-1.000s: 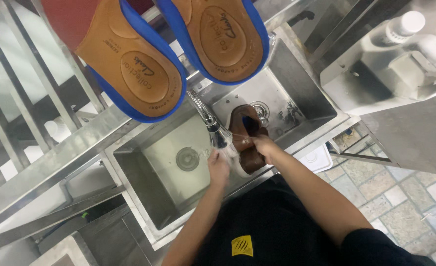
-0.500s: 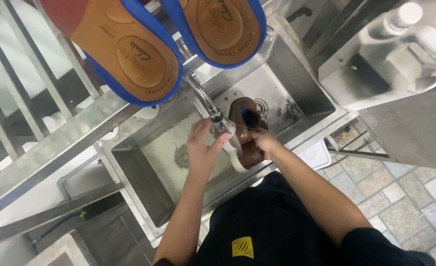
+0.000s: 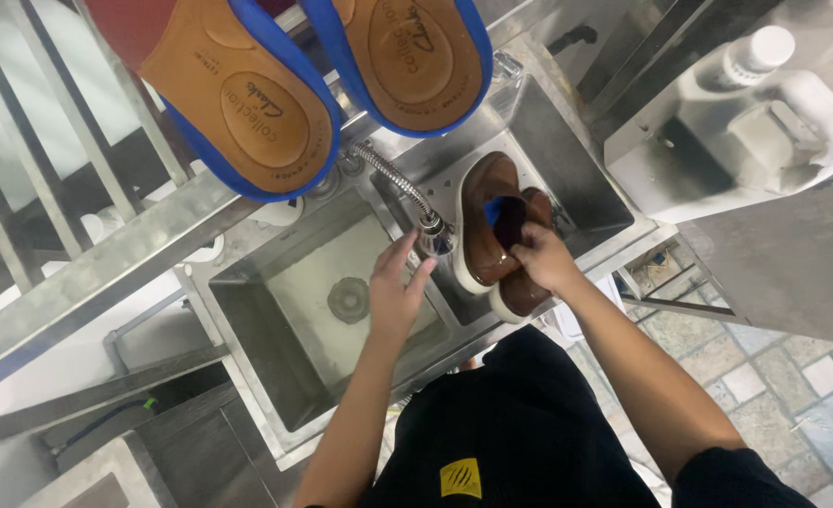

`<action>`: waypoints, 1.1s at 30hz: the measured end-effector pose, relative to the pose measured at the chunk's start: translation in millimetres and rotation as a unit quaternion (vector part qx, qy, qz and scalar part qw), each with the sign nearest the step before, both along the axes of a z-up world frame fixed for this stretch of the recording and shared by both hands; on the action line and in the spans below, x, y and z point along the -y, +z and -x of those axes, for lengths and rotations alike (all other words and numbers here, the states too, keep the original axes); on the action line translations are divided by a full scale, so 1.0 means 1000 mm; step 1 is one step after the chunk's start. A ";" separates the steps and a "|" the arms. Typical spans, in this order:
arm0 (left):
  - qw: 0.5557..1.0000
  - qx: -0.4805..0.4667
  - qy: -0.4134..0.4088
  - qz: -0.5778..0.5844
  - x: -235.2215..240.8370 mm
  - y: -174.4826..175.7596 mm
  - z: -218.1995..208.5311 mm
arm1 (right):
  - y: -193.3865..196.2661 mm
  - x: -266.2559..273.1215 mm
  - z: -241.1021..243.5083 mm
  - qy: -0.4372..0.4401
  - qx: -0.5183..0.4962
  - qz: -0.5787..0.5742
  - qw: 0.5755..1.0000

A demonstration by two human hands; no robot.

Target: The person scrubs a brown leather shoe with a blue brush under running water in a stainless steel sink, then rinses the sink. The person then moves to a metal mesh table and uses a steam cleaner on a white and black patterned cloth.

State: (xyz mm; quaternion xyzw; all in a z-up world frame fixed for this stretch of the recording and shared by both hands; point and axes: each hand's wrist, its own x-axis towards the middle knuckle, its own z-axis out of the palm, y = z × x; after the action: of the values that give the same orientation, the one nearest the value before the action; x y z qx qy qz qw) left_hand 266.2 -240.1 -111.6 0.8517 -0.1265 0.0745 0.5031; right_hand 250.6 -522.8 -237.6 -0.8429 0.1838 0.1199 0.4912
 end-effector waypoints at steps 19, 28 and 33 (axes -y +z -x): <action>0.635 -0.465 0.134 0.602 0.076 -0.209 -0.005 | 0.084 0.077 0.008 0.216 0.033 0.202 0.955; 0.645 -0.358 0.202 0.645 0.088 -0.241 -0.015 | 0.081 0.087 0.019 0.226 0.070 0.188 0.953; 0.782 -0.283 0.220 0.510 0.069 -0.253 -0.026 | 0.083 0.087 0.018 0.214 0.100 0.171 0.957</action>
State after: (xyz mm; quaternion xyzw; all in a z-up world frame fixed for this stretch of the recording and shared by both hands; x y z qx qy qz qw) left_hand 292.7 -308.9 -364.2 0.4583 0.2691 -0.0074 0.8471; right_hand 232.7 -609.5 -154.2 -0.9417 -0.0331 0.1042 0.3183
